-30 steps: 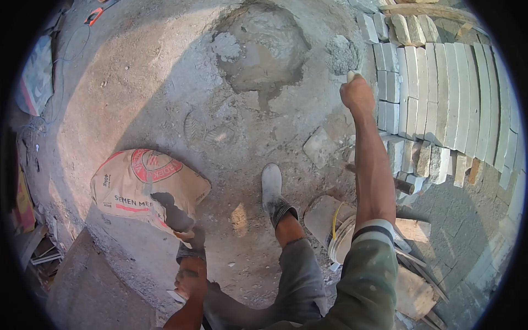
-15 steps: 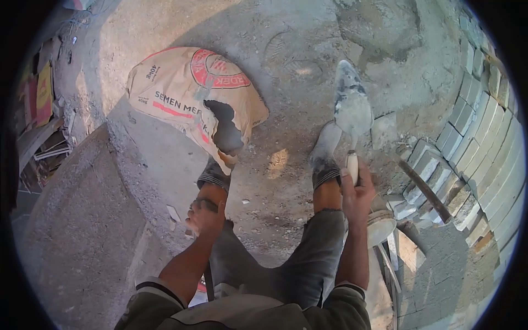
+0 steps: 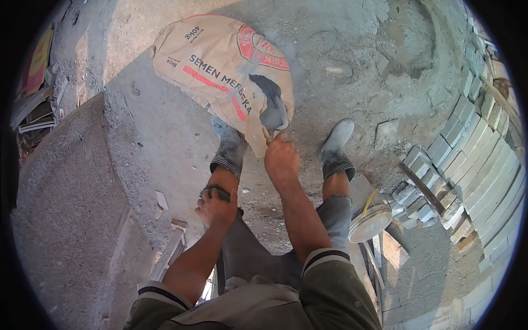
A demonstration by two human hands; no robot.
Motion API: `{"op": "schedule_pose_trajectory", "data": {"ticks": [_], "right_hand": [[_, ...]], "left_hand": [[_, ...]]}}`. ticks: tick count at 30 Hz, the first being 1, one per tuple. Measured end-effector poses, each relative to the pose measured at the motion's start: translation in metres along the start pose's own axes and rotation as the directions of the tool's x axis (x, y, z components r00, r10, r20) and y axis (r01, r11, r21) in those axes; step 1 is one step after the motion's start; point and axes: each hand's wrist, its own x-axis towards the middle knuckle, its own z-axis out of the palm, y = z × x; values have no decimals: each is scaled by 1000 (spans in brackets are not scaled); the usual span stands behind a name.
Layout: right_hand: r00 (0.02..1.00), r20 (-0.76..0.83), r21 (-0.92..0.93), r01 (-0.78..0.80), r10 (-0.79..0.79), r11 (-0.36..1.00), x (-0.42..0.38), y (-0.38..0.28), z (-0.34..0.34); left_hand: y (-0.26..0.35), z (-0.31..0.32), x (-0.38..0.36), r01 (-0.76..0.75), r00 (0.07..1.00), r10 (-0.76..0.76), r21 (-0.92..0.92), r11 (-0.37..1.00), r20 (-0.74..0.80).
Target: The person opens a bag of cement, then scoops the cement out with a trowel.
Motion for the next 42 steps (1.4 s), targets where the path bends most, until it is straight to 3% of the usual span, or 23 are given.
{"op": "schedule_pose_trajectory", "data": {"ticks": [2,3,5,6,8,11,14,18,20,24,26,36,39,41,42], "right_hand": [[994,99,202,-65,46,977,-3,0,-2],[993,101,196,-73,54,978,-1,2,4],[988,146,568,-37,-56,822,3,7,14],[988,148,562,-42,-51,826,6,5,15],[935,353,831,-304,-20,466,18,-6,16],[953,294,903,-251,-77,349,44,-17,33],[937,334,927,-307,-99,216,58,-14,34],[931,324,943,-303,-169,138,61,-5,54],[966,217,976,-218,-139,5,52,-9,54],[976,140,990,-136,-168,36,61,-11,58],[935,321,946,-323,-149,12,58,-12,32],[931,344,937,-349,-121,-21,69,-16,35],[930,336,942,-328,-149,71,83,-12,53],[982,173,974,-160,-70,163,69,-9,61],[982,177,973,-164,-68,160,62,-10,63]], "left_hand": [[-6,-3,5,-5,1000,5,-1,1000,15],[-8,-3,4,-1,999,1,-1,1000,48],[-14,0,5,-6,999,7,-8,1000,47],[-16,-1,8,-3,1000,3,-16,1000,29],[-18,-4,9,1,999,0,-16,1000,52],[-19,-3,11,2,999,-2,8,1000,50],[-18,3,11,-5,999,4,41,999,32],[-13,4,8,-11,1000,10,64,998,16],[-10,2,8,10,1000,-12,67,998,27],[-8,2,8,31,998,-34,69,997,51],[-6,4,7,30,999,-32,111,993,25],[-2,3,6,27,1000,-26,163,986,-8],[2,-1,7,27,1000,-28,142,990,0],[3,-3,8,31,1000,-30,140,990,-5],[3,-4,8,28,1000,-28,144,989,-4]]}}
